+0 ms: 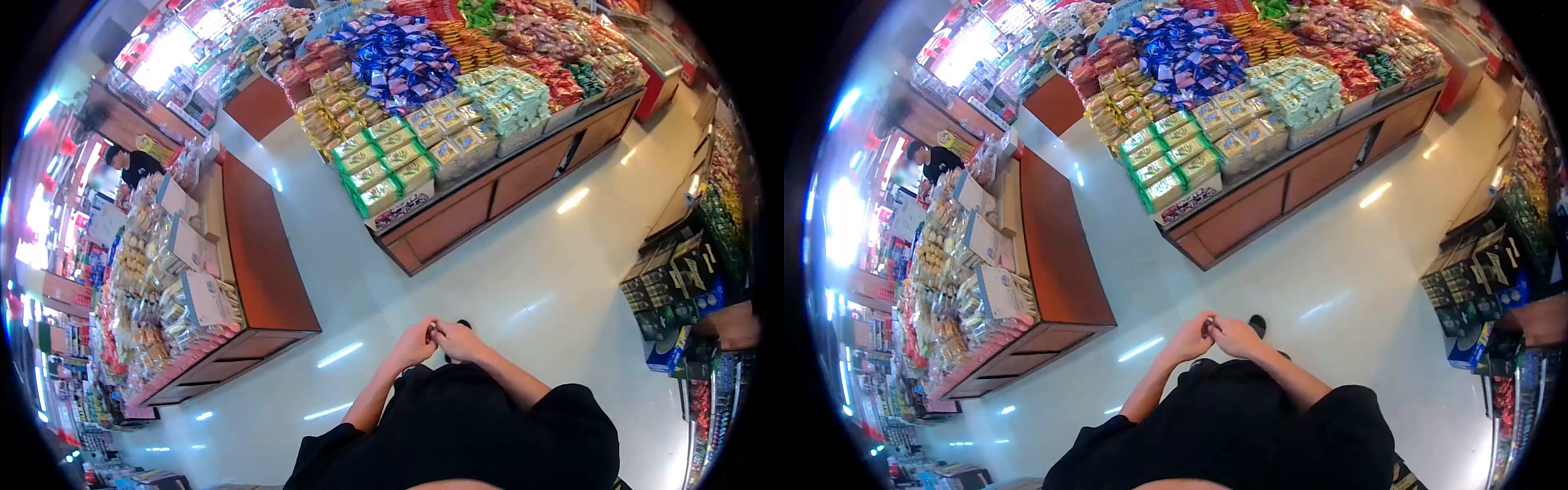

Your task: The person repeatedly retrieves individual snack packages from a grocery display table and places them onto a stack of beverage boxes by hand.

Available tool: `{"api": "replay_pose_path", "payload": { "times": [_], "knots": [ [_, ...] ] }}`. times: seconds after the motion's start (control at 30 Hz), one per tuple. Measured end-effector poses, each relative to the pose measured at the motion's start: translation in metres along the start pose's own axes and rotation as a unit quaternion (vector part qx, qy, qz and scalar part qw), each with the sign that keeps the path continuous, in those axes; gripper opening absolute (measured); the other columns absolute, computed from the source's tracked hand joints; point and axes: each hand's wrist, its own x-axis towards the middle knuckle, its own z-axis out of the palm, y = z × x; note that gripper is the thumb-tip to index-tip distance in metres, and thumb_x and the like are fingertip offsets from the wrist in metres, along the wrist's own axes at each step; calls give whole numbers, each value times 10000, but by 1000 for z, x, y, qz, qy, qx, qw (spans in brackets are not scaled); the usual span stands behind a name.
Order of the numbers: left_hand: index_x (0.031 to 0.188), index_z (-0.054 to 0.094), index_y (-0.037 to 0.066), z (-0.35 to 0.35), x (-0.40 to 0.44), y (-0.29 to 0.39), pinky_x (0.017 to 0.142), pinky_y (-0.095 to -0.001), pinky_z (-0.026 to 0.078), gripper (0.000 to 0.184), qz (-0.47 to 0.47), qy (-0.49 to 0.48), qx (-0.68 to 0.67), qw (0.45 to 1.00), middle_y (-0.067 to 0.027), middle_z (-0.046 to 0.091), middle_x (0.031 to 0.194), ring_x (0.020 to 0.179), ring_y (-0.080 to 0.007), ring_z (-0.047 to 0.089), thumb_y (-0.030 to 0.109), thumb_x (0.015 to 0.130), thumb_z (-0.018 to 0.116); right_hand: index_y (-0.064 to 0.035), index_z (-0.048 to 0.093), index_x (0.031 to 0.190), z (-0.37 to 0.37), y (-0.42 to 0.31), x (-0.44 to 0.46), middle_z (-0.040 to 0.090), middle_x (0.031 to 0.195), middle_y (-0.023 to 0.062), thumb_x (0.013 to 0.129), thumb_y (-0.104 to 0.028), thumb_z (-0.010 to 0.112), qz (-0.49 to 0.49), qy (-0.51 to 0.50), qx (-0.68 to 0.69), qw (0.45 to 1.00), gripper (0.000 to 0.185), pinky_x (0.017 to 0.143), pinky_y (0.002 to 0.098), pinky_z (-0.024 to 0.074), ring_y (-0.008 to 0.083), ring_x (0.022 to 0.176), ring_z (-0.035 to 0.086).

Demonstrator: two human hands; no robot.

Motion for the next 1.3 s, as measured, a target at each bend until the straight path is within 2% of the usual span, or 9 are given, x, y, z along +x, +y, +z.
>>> {"api": "replay_pose_path", "payload": {
  "times": [0.37, 0.67, 0.83, 0.9, 1.03, 1.13, 1.23, 1.27, 1.3],
  "knots": [
    [1111, 527, 10, -69, 113, -12, 709, -332, 525, 320, -5, 32, -93, 995, -157, 670, 867, 788, -232, 667, -10, 799, 592, -50, 592, 1003, -74, -26, 113, 644, 918, 196, 942, -324, 467, 8, 19, 12, 1000, 307, 766, 450, 478, 383, 877, 610],
    [1072, 548, 11, -135, 255, -39, 666, -293, 526, 295, 20, 31, -199, 979, -117, 668, 818, 741, -159, 661, 8, 785, 617, -59, 575, 914, -126, -22, 240, 587, 750, 47, 942, -278, 562, 75, 96, 284, 951, 221, 622, 297, 486, 135, 683, 565],
    [1071, 568, 9, -179, 320, -37, 578, -294, 506, 275, 55, 107, -160, 980, -109, 648, 767, 644, -161, 630, 27, 804, 631, -81, 554, 1002, -167, -44, 306, 588, 813, 29, 942, -280, 577, 110, 99, 426, 893, 209, 612, 276, 509, 115, 709, 583],
    [1123, 538, 2, -197, 340, -42, 635, -289, 508, 318, 48, 138, -124, 981, -82, 623, 838, 733, -142, 615, 50, 833, 658, -81, 554, 1022, -184, -51, 333, 588, 827, 30, 940, -268, 582, 110, 130, 432, 886, 206, 610, 279, 513, 117, 723, 589],
    [1196, 479, -16, -219, 366, -60, 673, -333, 505, 463, 6, 194, -26, 981, -134, 561, 961, 764, -204, 593, 114, 813, 703, -38, 545, 1095, -200, -17, 393, 604, 933, 72, 872, -210, 649, 88, 325, 122, 934, 299, 746, 344, 494, 206, 867, 603],
    [1204, 467, -21, -240, 370, -53, 750, -397, 500, 522, -11, 178, 33, 983, -190, 512, 1090, 838, -273, 597, 179, 798, 727, 10, 549, 1076, -215, -16, 415, 615, 905, 176, 814, -186, 652, -33, 454, -68, 888, 342, 831, 420, 463, 339, 933, 586],
    [1204, 463, -22, -246, 377, -57, 770, -406, 495, 518, -1, 165, 80, 983, -198, 480, 1121, 880, -301, 592, 184, 804, 720, 6, 569, 1060, -220, -19, 426, 619, 981, 203, 810, -183, 647, 28, 404, 8, 914, 322, 932, 444, 409, 385, 1062, 531],
    [1208, 446, -38, -247, 378, -56, 859, -488, 469, 526, -39, 126, 48, 990, -261, 456, 1167, 1056, -452, 518, 185, 804, 698, 4, 576, 1053, -222, -20, 429, 621, 983, 198, 811, -183, 647, 39, 397, 1, 917, 315, 921, 439, 419, 378, 1047, 540],
    [1202, 455, -34, -249, 379, -53, 866, -485, 466, 516, -41, 121, 53, 990, -258, 458, 1170, 1061, -446, 517, 192, 805, 697, 3, 583, 1046, -223, -21, 429, 622, 985, 194, 811, -184, 648, 52, 390, -6, 919, 307, 911, 433, 429, 370, 1032, 549]
  ]
}}
